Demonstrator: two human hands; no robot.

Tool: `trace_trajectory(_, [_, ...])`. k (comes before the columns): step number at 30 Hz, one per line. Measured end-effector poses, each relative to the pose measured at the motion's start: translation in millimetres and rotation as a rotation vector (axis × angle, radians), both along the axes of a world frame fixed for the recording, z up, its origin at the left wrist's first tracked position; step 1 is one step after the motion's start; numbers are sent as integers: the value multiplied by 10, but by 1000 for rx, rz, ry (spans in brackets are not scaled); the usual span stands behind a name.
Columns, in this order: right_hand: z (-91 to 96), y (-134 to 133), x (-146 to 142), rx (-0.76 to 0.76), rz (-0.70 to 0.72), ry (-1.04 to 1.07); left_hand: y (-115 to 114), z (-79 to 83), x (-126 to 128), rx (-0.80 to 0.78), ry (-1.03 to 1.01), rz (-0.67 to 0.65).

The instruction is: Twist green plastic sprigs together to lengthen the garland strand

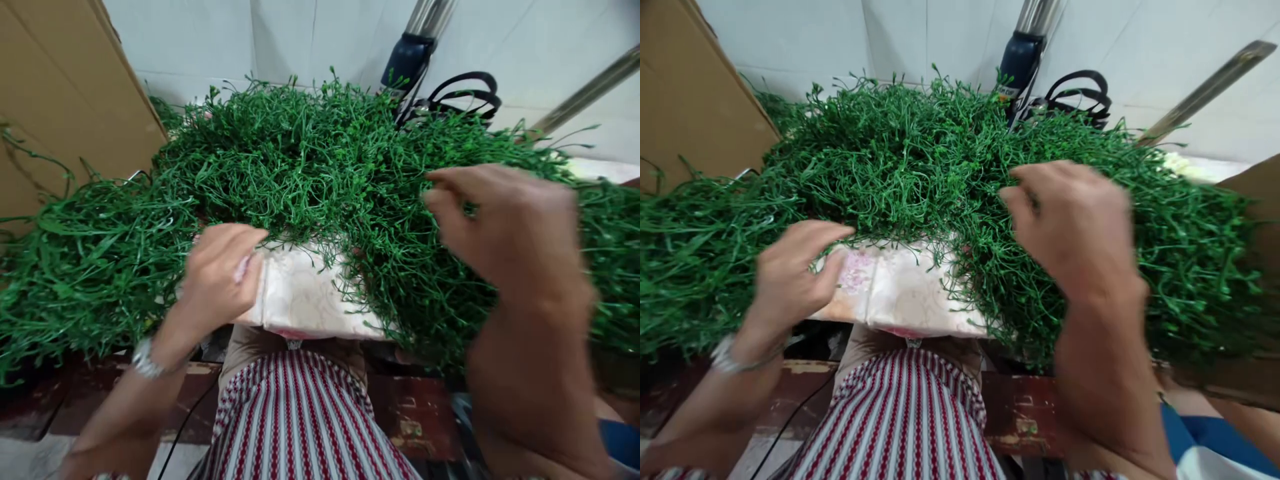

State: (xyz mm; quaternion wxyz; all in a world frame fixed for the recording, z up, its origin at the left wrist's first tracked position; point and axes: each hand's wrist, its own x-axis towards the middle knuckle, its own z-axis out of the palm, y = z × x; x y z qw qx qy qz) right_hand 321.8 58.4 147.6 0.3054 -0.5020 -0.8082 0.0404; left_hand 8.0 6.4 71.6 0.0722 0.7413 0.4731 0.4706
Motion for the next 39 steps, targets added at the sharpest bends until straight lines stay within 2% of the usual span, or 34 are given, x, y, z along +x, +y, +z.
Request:
trace_trajectory(1, [-48,49,-269,46,-60,-179,128,-45,131,2,144,-29])
trace_trajectory(2, [-111,115,-518,26,-36,-248,261,-87,246,-30,256,-46])
trace_trajectory(5, [-377,338,-1074,-48,-17,-298,572,-190,423,-147,475,-28])
trace_trajectory(8, [-634,462,-1317,-138,-21,-391,665,-274,352,-209,525,18])
trace_trajectory(11, [-702,481,-1304,-127,-37,-358,654,-343,199,-240,516,85])
trace_trajectory(14, [-504,460,-1123,-63,41,8,677,-396,112,-255,495,125])
trace_trajectory(18, [-98,286,-803,-82,260,801,761,-441,120,-288,511,168])
trace_trajectory(20, [-32,103,-688,-93,355,1011,778,-442,132,-299,466,178])
trace_trajectory(21, [-59,-3,-656,-116,382,1015,770,-435,135,-295,415,168])
trace_trajectory(23, [-234,-216,-656,-197,369,809,715,-408,143,-279,233,132])
trace_trajectory(25, [-523,-396,-732,-243,386,525,608,-382,183,-339,-55,58])
trace_trajectory(28, [-994,-563,-915,-237,395,341,389,-396,343,-629,-539,-190])
trace_trajectory(30, [-1232,-619,-1023,-182,441,213,249,-456,484,-782,-717,-350])
trace_trajectory(31, [-1316,-638,-1059,-156,455,144,189,-495,545,-815,-755,-358])
trace_trajectory(33, [-1421,-673,-1094,-123,471,45,95,-573,612,-835,-793,-289])
trace_trajectory(36, [-1497,-736,-1095,-116,514,52,-12,-645,561,-850,-822,-203])
trace_trajectory(39, [-1563,-809,-1128,-115,604,48,-110,-663,433,-917,-665,-254])
